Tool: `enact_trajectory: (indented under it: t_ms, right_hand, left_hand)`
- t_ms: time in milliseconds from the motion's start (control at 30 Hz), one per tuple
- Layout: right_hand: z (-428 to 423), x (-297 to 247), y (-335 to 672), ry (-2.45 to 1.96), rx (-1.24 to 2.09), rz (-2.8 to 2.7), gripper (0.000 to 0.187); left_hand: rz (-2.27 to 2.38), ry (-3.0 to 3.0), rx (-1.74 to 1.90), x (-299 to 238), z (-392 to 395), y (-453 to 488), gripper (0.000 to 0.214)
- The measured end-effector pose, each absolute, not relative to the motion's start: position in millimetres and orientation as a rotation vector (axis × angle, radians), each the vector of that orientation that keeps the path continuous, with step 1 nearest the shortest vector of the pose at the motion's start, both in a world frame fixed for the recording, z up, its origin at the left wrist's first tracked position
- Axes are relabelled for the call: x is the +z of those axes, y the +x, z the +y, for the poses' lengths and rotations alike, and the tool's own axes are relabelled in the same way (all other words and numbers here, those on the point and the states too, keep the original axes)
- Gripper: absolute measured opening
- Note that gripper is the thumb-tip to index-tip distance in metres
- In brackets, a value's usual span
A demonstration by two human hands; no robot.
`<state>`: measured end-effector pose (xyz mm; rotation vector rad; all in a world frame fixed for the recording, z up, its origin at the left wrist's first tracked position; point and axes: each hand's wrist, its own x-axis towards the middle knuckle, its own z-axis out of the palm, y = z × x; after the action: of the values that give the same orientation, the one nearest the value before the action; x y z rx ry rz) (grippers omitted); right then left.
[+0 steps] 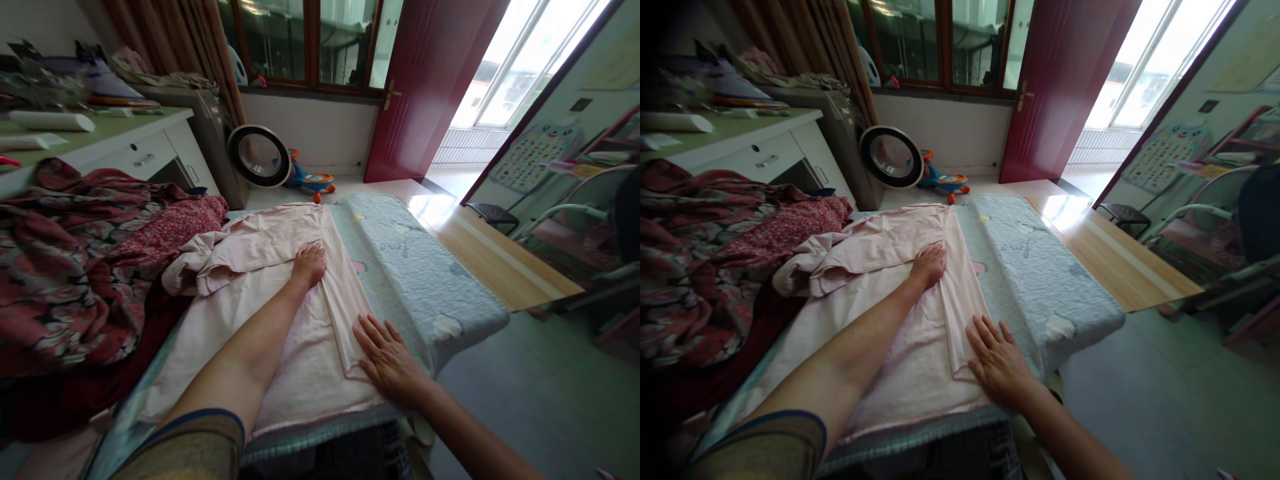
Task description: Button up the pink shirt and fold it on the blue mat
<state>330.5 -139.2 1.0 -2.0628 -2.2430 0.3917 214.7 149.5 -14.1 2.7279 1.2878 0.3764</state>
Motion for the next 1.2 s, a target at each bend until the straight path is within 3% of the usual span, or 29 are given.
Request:
enact_trajectory:
  t_ms: [200, 333, 467, 633, 767, 933, 1067, 1200]
  right_hand:
    - [-173, 18, 331, -2.040, 0.488, -2.211, 0.053]
    - [-172, 45, 327, -1.986, 0.539, -2.130, 0.027]
    - [-165, 48, 319, -1.889, 0.348, -2.035, 0.023]
    - [-173, 40, 315, -1.866, 0.487, -2.102, 0.018]
    - [-169, 46, 318, -1.910, 0.594, -2.019, 0.031]
    - [-137, 33, 307, -1.775, 0.339, -1.940, 0.031]
    - [-126, 24, 291, -1.738, 0.438, -2.122, 0.037]
    - [-130, 35, 290, -1.769, 0.610, -2.182, 0.024]
  left_hand:
    - [1.267, 2.748, 0.401, -20, 152, 213, 0.045]
    - [1.252, 2.820, 0.493, -16, 150, 212, 0.039]
    - [1.191, 2.913, 0.506, -4, 142, 210, 0.031]
    - [1.100, 2.949, 0.371, 3, 121, 187, 0.031]
    - [1.015, 2.955, 0.311, -1, 97, 142, 0.047]
    - [1.085, 2.917, 0.211, -10, 60, 71, 0.058]
    - [1.200, 2.868, 0.147, -13, 39, 26, 0.056]
    - [1.279, 2.773, 0.093, 4, 40, -2, 0.047]
